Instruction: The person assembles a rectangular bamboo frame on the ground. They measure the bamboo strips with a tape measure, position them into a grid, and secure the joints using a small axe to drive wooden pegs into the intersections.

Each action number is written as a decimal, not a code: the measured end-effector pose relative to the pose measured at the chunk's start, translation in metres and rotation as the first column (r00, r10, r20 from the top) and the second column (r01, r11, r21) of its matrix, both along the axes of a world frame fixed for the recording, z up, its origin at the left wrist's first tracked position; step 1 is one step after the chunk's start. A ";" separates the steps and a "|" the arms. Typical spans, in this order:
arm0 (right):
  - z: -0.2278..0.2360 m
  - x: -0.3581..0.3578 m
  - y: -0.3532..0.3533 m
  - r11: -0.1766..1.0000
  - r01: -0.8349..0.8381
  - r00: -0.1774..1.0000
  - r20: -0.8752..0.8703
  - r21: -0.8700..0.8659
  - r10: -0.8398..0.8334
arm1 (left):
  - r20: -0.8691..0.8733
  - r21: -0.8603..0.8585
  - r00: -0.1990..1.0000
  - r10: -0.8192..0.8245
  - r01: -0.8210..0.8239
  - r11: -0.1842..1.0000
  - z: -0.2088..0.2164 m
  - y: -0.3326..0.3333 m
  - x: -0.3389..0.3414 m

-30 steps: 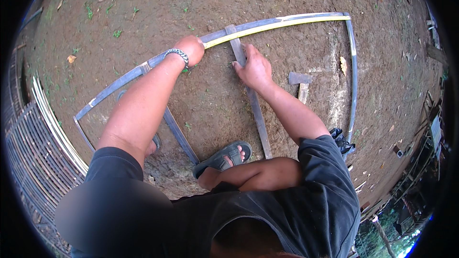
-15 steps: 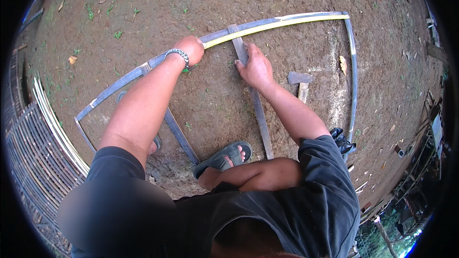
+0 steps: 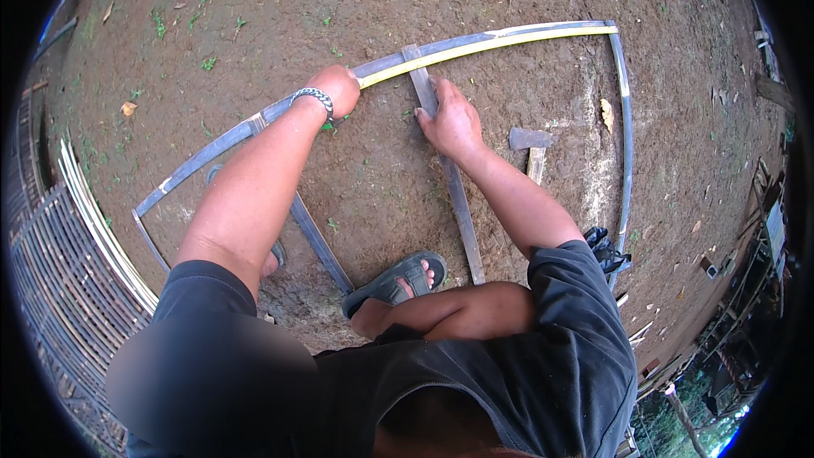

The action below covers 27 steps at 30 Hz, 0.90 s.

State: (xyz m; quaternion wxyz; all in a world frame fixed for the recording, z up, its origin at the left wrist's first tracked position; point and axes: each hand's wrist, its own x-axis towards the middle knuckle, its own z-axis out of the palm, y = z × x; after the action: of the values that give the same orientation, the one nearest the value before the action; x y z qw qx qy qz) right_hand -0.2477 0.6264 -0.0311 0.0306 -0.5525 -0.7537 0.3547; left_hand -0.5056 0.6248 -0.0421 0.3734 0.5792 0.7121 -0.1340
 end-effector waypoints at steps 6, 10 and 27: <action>0.000 0.001 -0.001 1.000 0.000 1.000 -0.001 0.018 0.000 | 0.014 -0.003 0.998 0.053 -0.053 0.999 0.001 0.000 0.001; 0.002 0.000 0.000 1.000 -0.004 1.000 -0.003 0.024 0.005 | 0.002 -0.005 0.999 0.041 -0.041 0.999 -0.004 0.001 -0.001; 0.004 0.002 -0.001 1.000 -0.004 1.000 -0.024 0.018 0.005 | -0.010 -0.004 0.999 -0.045 0.045 0.999 -0.002 0.002 0.000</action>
State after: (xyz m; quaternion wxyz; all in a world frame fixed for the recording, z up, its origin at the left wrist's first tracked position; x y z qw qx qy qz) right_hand -0.2460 0.6257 -0.0270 0.0440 -0.5461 -0.7577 0.3545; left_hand -0.5058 0.6265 -0.0440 0.3676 0.5937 0.7006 -0.1468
